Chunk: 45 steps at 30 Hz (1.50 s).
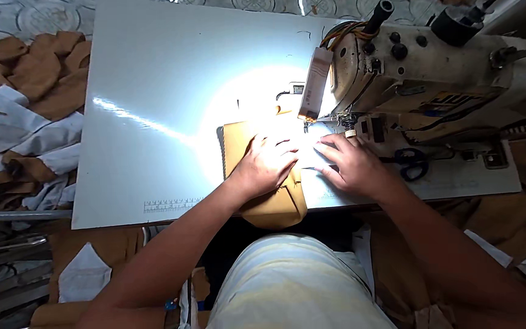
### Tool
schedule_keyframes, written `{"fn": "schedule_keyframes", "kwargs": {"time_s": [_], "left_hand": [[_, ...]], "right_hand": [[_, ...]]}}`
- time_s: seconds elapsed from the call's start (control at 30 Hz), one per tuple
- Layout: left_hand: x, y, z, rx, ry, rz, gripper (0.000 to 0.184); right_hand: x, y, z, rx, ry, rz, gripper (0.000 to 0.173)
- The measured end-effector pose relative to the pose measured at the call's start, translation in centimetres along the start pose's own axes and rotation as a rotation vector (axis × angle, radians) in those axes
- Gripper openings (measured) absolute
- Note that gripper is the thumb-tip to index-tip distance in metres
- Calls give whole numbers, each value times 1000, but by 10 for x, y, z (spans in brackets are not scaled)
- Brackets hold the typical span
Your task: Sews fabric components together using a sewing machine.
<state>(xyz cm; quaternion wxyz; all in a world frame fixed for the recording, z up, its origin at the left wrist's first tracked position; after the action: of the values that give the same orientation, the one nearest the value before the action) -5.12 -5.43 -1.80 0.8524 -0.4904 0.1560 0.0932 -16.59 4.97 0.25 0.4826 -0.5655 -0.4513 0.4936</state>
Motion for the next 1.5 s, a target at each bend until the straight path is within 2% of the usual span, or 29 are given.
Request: {"fn": "schedule_keyframes", "kwargs": {"time_s": [0.07, 0.23, 0.4, 0.57, 0.67, 0.8, 0.9, 1.0, 1.17, 1.33, 1.43, 1.5], "left_hand": [[-2, 0, 13, -18, 59, -25, 29], [-3, 10, 25, -60, 32, -111, 31], [-5, 13, 32, -120, -27, -134, 29], [0, 13, 34, -115, -43, -78, 32], [3, 11, 33, -99, -51, -21, 33], [7, 12, 28, -64, -60, -18, 34], [8, 11, 26, -39, -46, 2, 31], [9, 11, 24, -36, -52, 2, 31], [10, 15, 21, -22, -48, -19, 33], [-2, 10, 18, 27, -58, -91, 28], [-22, 7, 12, 38, -124, -191, 38], [-32, 8, 9, 1, -118, -182, 39]], "right_hand": [[10, 0, 5, -18, -35, 61, 50], [50, -7, 15, 43, -186, 265, 19], [31, -17, 15, 98, -289, 231, 21], [-33, 2, 2, 224, -164, 104, 19], [-47, 11, -13, 283, -73, 37, 20], [-40, 8, -18, 334, -36, 204, 22], [-34, 8, -15, 274, -42, 317, 21], [-31, 13, -6, 153, -12, 271, 21], [-13, 24, -5, 73, 117, 93, 49], [2, 23, -9, 25, 375, 97, 48], [10, 27, -13, 0, 487, 97, 47], [13, 30, -14, -16, 526, 76, 49]]}}
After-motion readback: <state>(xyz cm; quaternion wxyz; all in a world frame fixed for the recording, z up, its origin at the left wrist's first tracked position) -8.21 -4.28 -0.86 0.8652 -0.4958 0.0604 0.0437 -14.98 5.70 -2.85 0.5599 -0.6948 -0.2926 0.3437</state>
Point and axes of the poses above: each hand's wrist, its own x-axis away from the middle knuckle, its own y-axis out of the palm, z = x × y, the point moved 9 cm from there along -x, towards the middle knuckle, and after that the axes turned 10 degrees about x, right-handed, at the moved point
